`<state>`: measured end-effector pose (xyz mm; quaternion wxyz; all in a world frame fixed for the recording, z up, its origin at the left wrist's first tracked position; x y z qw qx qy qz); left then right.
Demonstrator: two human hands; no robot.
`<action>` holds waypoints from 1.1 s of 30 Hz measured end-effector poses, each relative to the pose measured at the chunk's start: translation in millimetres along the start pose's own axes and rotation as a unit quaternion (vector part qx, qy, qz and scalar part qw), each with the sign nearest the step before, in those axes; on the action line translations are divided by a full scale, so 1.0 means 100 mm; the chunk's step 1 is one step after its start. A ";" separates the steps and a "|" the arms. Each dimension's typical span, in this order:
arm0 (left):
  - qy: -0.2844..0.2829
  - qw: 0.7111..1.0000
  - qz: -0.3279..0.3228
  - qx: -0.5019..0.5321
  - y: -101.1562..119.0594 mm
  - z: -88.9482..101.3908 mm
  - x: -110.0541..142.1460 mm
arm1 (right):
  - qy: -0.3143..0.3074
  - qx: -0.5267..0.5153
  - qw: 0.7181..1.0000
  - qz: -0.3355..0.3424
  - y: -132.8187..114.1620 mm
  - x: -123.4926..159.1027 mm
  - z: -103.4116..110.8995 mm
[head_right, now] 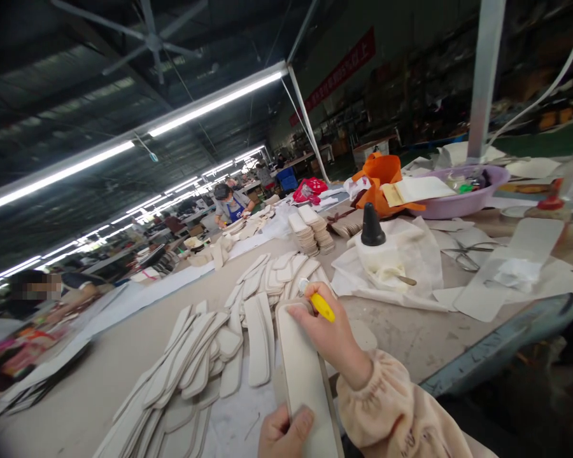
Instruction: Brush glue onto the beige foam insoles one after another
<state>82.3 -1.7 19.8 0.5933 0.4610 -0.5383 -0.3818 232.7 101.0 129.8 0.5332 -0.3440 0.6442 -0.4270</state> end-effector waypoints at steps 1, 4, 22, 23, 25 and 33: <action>0.001 1.000 0.005 0.001 0.01 -0.02 0.00 | -0.002 -0.003 1.000 -0.002 0.01 -0.02 0.02; 0.003 1.000 0.014 0.006 0.03 -0.08 -0.01 | 0.001 -0.009 1.000 -0.012 0.03 -0.06 0.08; -0.022 0.989 0.086 0.122 0.22 -0.23 0.19 | -0.079 -0.129 0.987 -0.053 0.27 0.03 0.27; -0.040 0.980 0.099 0.165 0.20 -0.24 0.22 | -0.074 -0.125 0.988 -0.058 0.28 0.04 0.28; -0.104 0.953 0.142 0.248 0.16 -0.28 0.29 | -0.063 -0.123 0.988 -0.063 0.30 0.05 0.28; -0.266 0.933 0.144 0.195 -0.06 -0.32 0.52 | -0.038 -0.149 0.984 -0.089 0.41 0.10 0.28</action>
Point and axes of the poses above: each hand's wrist, its own x-axis away from the middle knuckle, its own z-axis out of the back of the hand, y = z × x, the point moved 4 cm from there along -x, towards the middle knuckle, and after that the axes turned 1 degree about -y, right-handed, at the moved point
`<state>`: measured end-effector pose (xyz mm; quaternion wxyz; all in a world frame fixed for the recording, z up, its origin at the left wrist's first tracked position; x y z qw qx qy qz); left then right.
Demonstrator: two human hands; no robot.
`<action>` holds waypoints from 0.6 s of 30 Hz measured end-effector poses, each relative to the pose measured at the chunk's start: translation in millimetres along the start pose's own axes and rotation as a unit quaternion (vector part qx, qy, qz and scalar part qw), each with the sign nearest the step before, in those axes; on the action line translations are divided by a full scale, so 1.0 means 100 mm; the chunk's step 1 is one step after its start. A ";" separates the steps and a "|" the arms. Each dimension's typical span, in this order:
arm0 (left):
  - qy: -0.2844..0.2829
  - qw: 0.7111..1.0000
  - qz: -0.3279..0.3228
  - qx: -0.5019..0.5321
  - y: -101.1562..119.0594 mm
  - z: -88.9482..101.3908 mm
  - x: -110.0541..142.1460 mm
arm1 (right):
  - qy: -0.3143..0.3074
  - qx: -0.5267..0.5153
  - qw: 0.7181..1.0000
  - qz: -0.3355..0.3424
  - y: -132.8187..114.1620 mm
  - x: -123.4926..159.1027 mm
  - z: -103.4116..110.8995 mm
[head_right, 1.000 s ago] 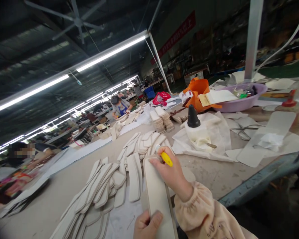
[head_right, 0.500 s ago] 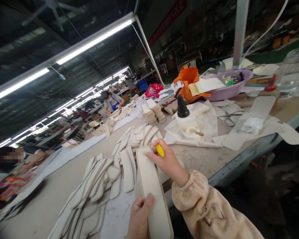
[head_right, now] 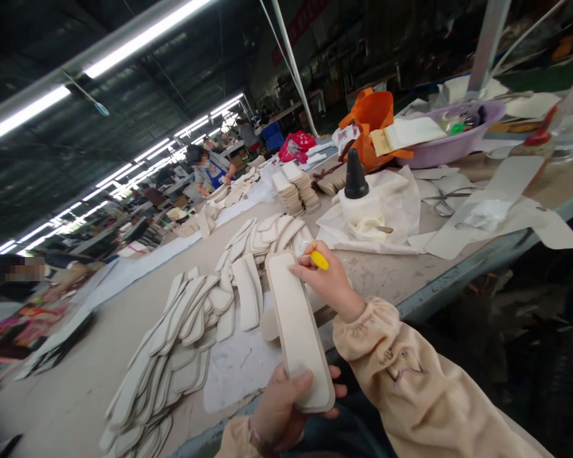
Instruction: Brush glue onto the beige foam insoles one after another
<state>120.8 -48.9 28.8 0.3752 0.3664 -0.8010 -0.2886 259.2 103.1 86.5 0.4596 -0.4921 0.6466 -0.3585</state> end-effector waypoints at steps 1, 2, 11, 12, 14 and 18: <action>0.005 1.000 0.003 0.000 -0.02 0.02 -0.01 | 0.006 -0.001 1.000 0.000 0.00 0.00 0.01; 0.009 1.000 0.006 0.001 -0.03 0.03 -0.02 | 0.008 -0.002 1.000 0.001 0.00 0.01 0.01; -0.050 0.997 0.057 0.025 -0.11 0.14 -0.10 | -0.006 -0.006 1.000 -0.005 -0.07 0.03 0.00; -0.054 0.997 0.057 0.017 -0.12 0.15 -0.10 | -0.008 -0.009 1.000 0.001 -0.08 0.03 0.00; -0.060 0.997 0.058 0.009 -0.13 0.16 -0.13 | -0.009 -0.003 1.000 0.016 -0.11 0.04 0.00; -0.058 0.996 0.060 0.015 -0.13 0.16 -0.15 | -0.008 0.031 0.999 0.039 -0.17 0.05 0.01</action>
Point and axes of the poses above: each hand's wrist, its own x-axis away from the middle knuckle, its own z-axis out of the back of the hand, y = z × x, the point moved 4 cm from there along -x, towards the middle knuckle, and after that the axes turned 1 degree about -y, right-handed, at the moved point
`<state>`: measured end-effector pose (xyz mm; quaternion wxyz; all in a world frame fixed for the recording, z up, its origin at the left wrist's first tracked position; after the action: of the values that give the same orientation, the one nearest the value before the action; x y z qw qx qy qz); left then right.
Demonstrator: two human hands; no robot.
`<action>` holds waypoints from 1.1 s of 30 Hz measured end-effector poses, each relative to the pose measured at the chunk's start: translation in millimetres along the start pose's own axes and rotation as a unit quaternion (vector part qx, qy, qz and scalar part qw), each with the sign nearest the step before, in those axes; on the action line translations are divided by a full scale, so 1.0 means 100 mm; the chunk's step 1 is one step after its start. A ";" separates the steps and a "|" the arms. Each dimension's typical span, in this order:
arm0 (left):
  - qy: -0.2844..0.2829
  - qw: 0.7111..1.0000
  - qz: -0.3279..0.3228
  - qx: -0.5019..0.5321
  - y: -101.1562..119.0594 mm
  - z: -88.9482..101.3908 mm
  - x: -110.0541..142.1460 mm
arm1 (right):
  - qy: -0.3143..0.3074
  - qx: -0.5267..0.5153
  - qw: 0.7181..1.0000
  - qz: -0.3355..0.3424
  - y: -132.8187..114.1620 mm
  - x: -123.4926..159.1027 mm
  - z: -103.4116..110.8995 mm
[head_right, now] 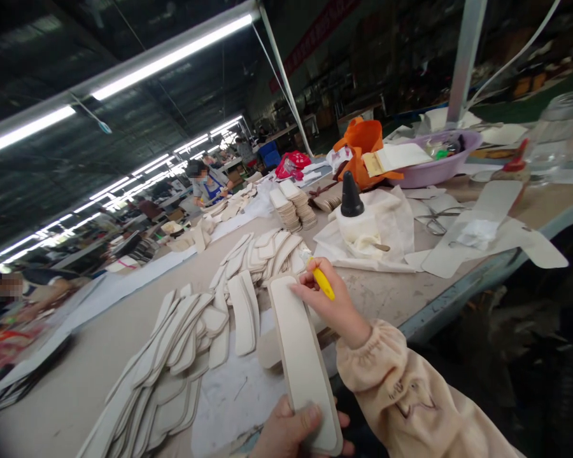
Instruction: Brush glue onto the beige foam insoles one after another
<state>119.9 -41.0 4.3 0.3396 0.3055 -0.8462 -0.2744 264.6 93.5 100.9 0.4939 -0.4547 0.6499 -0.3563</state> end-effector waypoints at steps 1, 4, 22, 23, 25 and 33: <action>0.006 1.000 0.003 -0.004 0.00 0.00 0.01 | -0.002 0.005 1.000 0.003 -0.01 0.00 0.00; 0.014 1.000 0.016 -0.013 0.03 -0.02 0.06 | 0.000 0.011 1.000 0.008 0.00 0.00 0.00; -0.004 1.000 0.004 -0.016 0.04 0.00 0.11 | 0.012 0.033 0.999 0.007 0.05 0.01 0.02; 0.004 1.000 0.003 -0.018 0.03 0.01 0.09 | 0.012 0.033 0.999 0.009 0.04 0.01 0.02; 0.017 1.000 0.002 -0.021 0.00 0.04 0.06 | 0.010 0.038 0.999 0.011 0.03 0.01 0.02; 0.003 1.000 0.026 0.007 -0.09 0.18 -0.03 | -0.028 0.072 0.997 0.019 -0.02 0.04 -0.02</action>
<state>110.8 -40.3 -13.9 0.3466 0.2868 -0.8549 -0.2585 263.0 88.6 102.1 0.5504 -0.4152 0.6168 -0.3797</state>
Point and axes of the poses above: each hand's wrist, its own x-axis away from the middle knuckle, its own z-axis out of the back of the hand, y = z × x, the point moved 4 cm from there along -x, towards the middle knuckle, and after that the axes turned 1 degree about -y, right-handed, at the moved point
